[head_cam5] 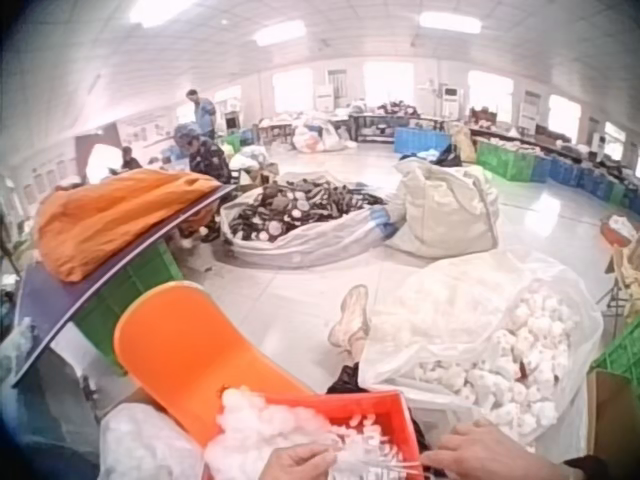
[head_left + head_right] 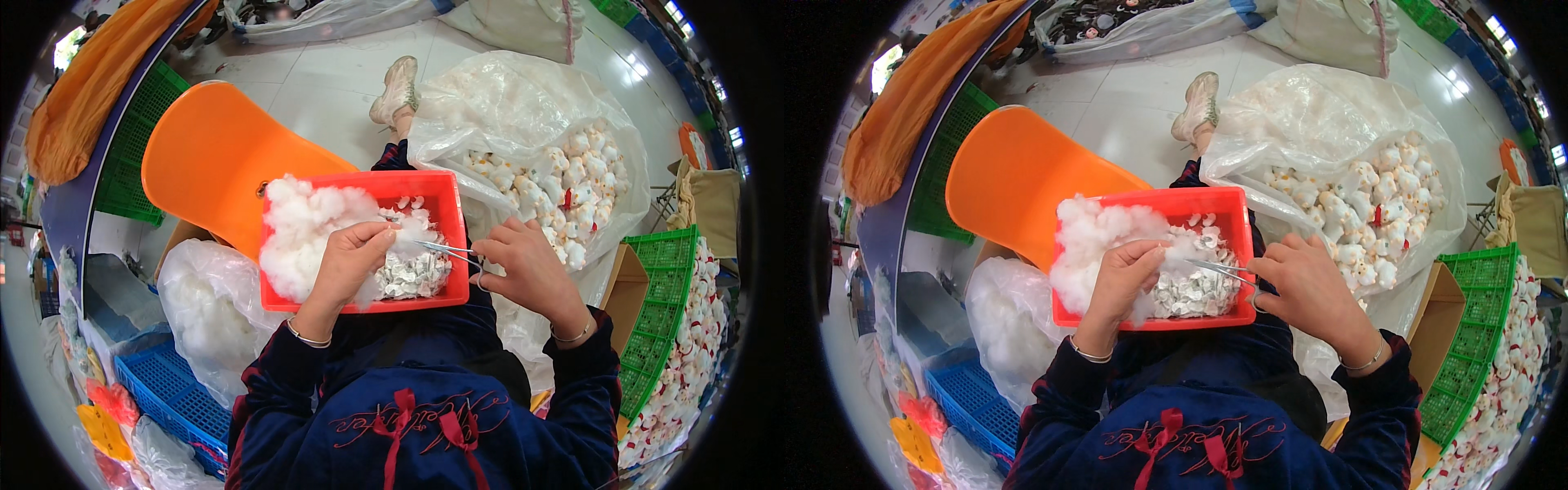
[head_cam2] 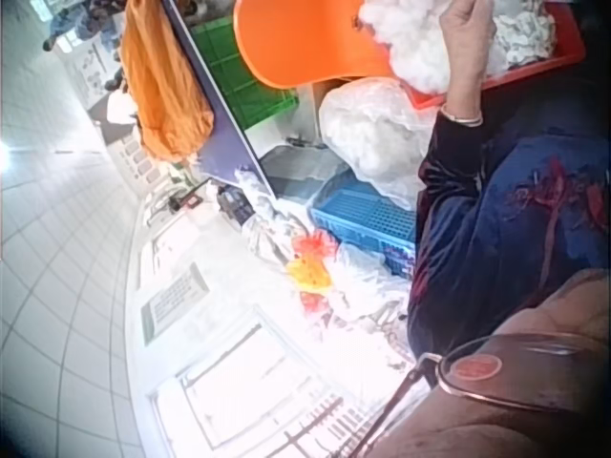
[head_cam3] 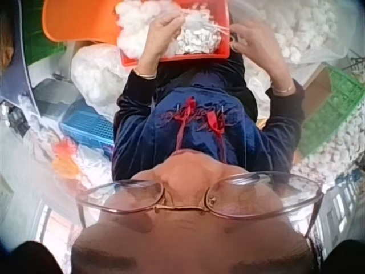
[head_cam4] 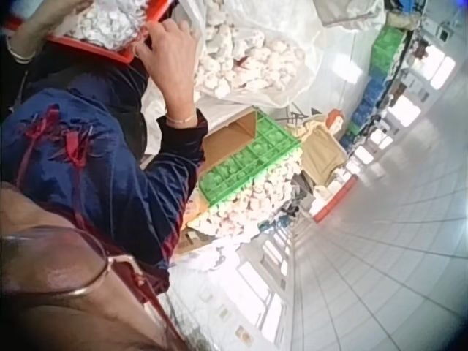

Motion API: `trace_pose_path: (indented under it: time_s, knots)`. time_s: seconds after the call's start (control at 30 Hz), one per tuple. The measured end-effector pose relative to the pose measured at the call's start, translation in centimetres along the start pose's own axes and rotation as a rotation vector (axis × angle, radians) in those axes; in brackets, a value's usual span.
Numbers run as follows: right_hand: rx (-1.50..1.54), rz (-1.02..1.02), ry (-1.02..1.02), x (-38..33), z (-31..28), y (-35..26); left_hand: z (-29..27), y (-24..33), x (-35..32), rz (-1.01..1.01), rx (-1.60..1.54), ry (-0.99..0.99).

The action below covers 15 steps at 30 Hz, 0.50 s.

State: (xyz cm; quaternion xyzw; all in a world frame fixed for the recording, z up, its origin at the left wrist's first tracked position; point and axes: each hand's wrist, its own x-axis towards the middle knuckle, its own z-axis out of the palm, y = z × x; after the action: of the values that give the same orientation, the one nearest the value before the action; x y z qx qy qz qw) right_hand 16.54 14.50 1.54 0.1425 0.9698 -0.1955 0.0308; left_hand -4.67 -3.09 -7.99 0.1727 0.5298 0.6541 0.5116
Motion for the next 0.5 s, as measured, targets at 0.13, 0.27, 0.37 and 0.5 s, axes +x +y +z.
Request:
trace_pose_path:
  time_s: [0.13, 0.27, 0.37, 0.5]
  knots:
    - [0.012, -0.012, -0.024, 0.1, 0.6, 0.2, 0.3, 0.2, -0.3, 0.007, 0.104, 0.006]
    - [0.060, -0.027, -0.065, 0.6, 0.9, -0.4, 0.6, -0.4, -0.2, -0.008, 0.113, -0.009]
    - [0.089, -0.008, -0.110, 0.8, 1.3, -0.6, 0.8, 0.1, -0.3, 0.007, 0.162, -0.039]
    - [0.050, 0.003, -0.015, 0.1, 1.8, -0.1, 1.1, 0.0, 0.0, -0.033, 0.167, 0.037]
